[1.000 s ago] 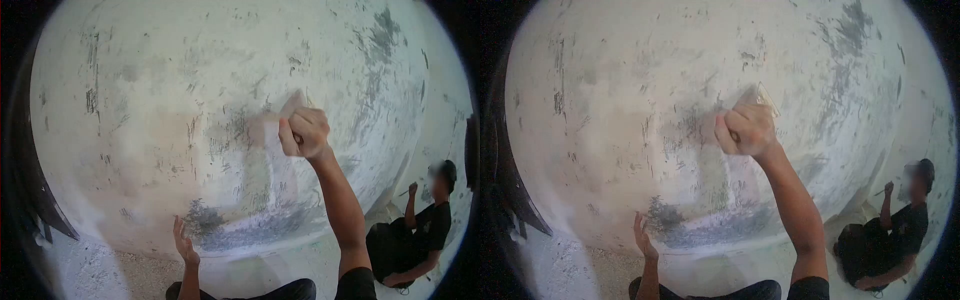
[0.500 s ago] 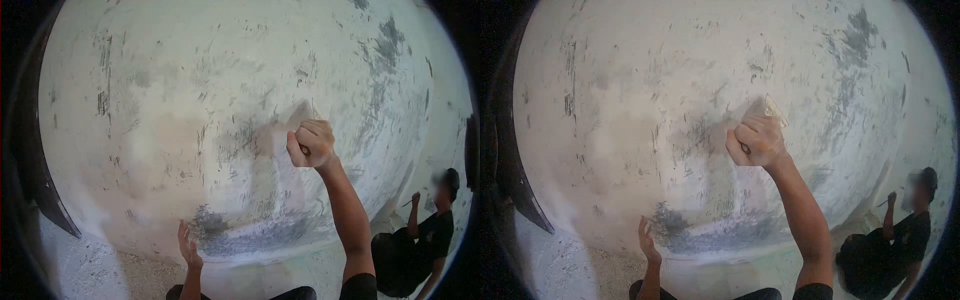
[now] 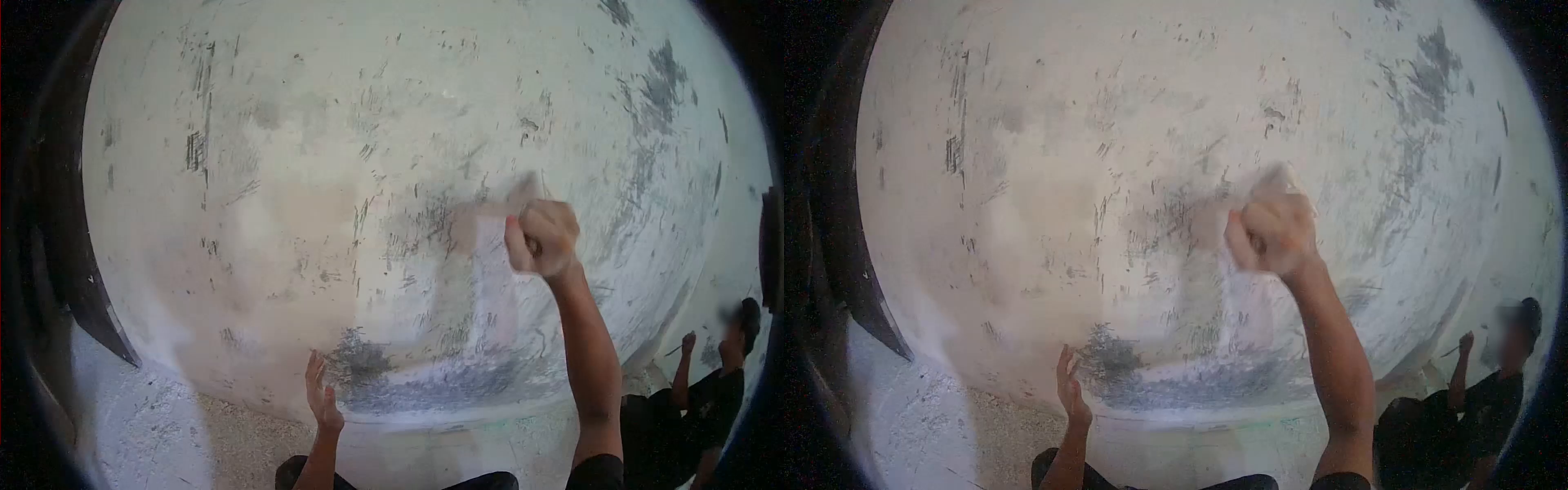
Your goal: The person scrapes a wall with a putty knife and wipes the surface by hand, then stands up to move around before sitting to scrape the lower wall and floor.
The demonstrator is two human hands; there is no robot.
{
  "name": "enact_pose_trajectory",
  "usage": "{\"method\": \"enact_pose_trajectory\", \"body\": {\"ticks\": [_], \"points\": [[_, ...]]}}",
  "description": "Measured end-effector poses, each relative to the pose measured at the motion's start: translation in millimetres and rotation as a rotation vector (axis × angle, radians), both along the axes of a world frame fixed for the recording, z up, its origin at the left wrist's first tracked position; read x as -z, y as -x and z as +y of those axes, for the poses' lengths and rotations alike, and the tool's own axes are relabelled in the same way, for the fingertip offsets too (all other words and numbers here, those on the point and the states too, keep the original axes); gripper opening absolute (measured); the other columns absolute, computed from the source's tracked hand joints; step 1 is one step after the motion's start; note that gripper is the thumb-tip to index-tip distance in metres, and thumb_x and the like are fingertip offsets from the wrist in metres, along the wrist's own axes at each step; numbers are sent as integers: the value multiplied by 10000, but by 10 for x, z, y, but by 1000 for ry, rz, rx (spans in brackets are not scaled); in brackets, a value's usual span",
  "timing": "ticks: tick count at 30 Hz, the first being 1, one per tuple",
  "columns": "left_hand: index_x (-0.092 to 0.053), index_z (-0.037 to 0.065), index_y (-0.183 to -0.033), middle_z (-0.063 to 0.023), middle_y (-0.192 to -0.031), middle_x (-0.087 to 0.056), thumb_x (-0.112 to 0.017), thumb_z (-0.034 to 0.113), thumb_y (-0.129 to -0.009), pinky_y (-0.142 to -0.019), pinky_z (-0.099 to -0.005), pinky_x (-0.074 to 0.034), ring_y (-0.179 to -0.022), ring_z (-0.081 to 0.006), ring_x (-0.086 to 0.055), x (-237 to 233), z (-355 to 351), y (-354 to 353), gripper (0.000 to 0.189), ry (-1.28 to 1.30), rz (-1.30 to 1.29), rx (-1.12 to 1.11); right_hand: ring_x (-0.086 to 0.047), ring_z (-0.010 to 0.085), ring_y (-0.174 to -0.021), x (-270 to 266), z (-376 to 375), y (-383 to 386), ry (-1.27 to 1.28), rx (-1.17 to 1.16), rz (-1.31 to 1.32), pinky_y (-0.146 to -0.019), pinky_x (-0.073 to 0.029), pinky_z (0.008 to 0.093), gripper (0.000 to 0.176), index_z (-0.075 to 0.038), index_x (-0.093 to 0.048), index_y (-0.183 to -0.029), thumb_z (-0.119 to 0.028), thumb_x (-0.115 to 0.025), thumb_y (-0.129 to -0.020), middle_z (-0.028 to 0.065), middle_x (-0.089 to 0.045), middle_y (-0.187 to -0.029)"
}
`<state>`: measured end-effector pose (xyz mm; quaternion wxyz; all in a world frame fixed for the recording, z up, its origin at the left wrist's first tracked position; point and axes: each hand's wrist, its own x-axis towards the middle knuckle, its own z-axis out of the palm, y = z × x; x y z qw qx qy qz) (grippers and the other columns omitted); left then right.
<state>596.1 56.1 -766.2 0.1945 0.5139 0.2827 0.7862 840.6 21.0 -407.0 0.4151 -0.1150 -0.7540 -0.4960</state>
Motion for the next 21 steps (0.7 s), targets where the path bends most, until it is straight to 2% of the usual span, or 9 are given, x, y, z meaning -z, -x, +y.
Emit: {"method": "enact_pose_trajectory", "body": {"ticks": [1, 3, 7, 8, 11, 12, 13, 21], "points": [[-419, 29, -1284, -194, -1388, -333, -403, 513, -894, -1018, -476, -299, -1279, -321, -330, 17, -13, 16, 621, 15, 4, 22, -374, 196, -336, -9, 46, -17, 5, -3, 7, -348, -275, 312, 332, -92, -344, -467, 30, -595, -647, 60, -340, -420], [-420, 30, -1283, -194, -1391, -331, -405, 517, -893, -1017, -473, -300, -1276, -321, -334, -1, -85, 9, 624, 41, 26, 4, -376, 207, -343, -14, 162, -41, 90, 2, 221, -348, -269, 322, 339, -94, -341, -469, 27, -602, -648, 63, -333, -422], [-417, 28, -1286, -194, -1394, -331, -406, 527, -889, -1013, -464, -307, -1260, -317, -353, -25, -36, 11, 638, 32, 10, 17, -379, 193, -325, 25, 30, 107, -11, -21, 23, -346, -292, 315, 338, -86, -359, -473, -5, -616, -678, 63, -347, -414], [-417, 28, -1286, -194, -1394, -331, -406, 527, -889, -1013, -464, -307, -1260, -317, -353, -37, -61, 2, 638, 37, 22, 33, -388, 192, -335, 23, 191, -57, 113, 57, 152, -352, -299, 320, 322, -86, -375, -479, -23, -620, -678, 64, -354, -414], [-402, 17, -1295, -192, -1393, -333, -403, 516, -894, -1009, -463, -308, -1256, -313, -355, -81, -90, -6, 639, 18, -2, 22, -395, 200, -354, -15, 149, -177, 92, 111, 186, -358, -302, 322, 300, -89, -395, -492, -27, -621, -679, 58, -365, -424], [-391, 11, -1302, -192, -1394, -331, -398, 505, -900, -1007, -464, -311, -1260, -311, -350, -41, -78, 12, 636, 12, 7, 18, -393, 199, -351, 15, 109, -174, -39, 84, 18, -358, -301, 316, 280, -84, -410, -502, -29, -627, -671, 51, -369, -431], [-380, 5, -1309, -192, -1395, -329, -392, 494, -907, -1005, -465, -313, -1263, -309, -346, -27, -46, 3, 633, 6, 14, 13, -393, 199, -351, -27, 127, -171, -50, 82, 5, -358, -301, 316, 280, -84, -410, -502, -29, -627, -671, 51, -369, -431], [-367, 6, -1319, -193, -1395, -324, -368, 471, -919, -1004, -469, -315, -1265, -309, -346, -5, -11, 0, 613, -19, 41, 2, -374, 179, -337, -38, 69, -121, 53, 8, -84, -349, -297, 306, 323, -91, -338, -476, 0, -611, -623, 46, -349, -422]]}}
